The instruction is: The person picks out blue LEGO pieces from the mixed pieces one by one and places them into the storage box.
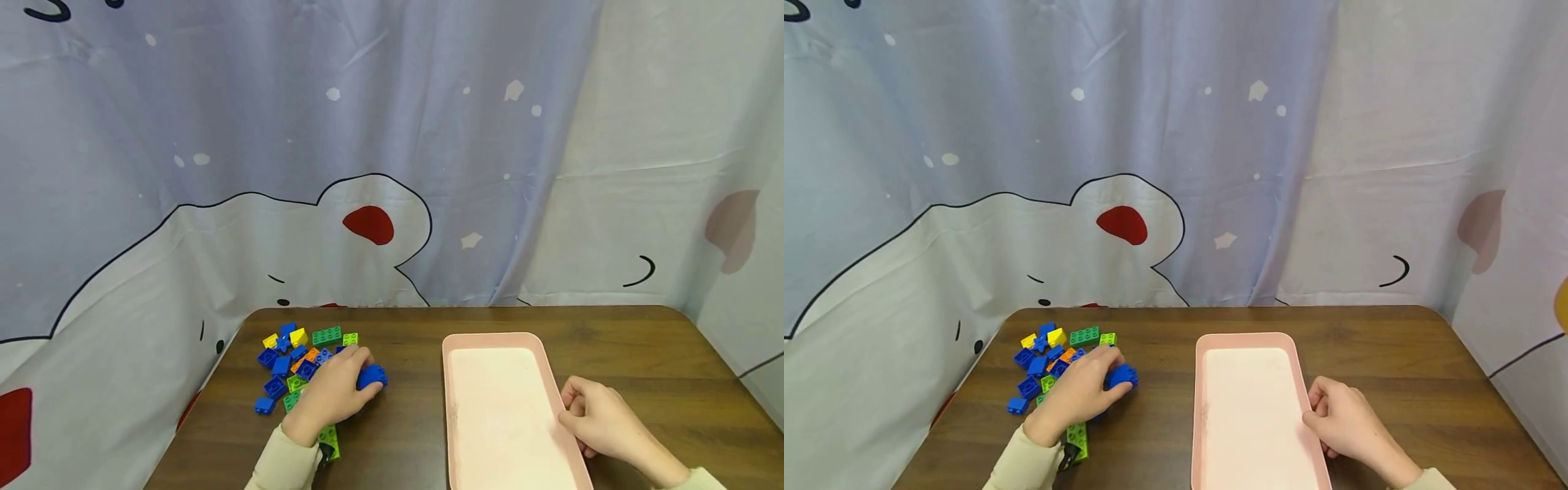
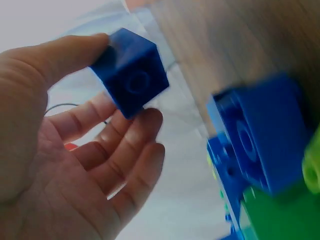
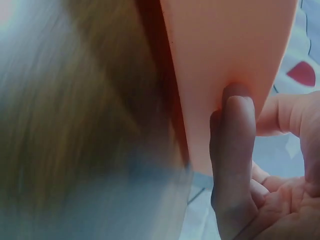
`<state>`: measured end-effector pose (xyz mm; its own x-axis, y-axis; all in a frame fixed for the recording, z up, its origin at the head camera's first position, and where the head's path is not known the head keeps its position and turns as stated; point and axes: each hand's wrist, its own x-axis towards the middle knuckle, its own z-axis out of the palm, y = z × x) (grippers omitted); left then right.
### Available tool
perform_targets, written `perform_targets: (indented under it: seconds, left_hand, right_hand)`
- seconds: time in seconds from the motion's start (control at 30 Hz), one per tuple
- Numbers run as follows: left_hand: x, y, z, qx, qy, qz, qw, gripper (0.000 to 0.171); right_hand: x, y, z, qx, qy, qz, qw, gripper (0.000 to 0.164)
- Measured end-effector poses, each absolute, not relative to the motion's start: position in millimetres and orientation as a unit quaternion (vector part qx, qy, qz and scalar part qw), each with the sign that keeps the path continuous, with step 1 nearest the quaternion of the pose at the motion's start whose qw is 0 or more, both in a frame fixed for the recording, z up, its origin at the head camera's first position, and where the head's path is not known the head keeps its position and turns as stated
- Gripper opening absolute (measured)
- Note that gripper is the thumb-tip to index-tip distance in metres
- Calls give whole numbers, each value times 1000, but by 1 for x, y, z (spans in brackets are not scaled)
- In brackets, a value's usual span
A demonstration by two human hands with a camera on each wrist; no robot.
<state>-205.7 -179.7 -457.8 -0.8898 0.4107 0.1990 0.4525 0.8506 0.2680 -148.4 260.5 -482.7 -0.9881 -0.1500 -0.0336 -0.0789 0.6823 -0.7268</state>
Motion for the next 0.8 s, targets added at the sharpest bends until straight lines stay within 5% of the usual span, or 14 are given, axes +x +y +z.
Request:
perform_targets:
  seconds: [0.6, 0.8]
  left_hand:
    - [-199, -121, -452, -298, -914, -272, 50, 34]
    - [-195, -103, -456, -328, -907, -255, 69, 35]
  right_hand:
    - [-149, 210, -493, -88, 894, -433, 71, 18]
    - [-158, 207, -496, -116, 886, -432, 123, 24]
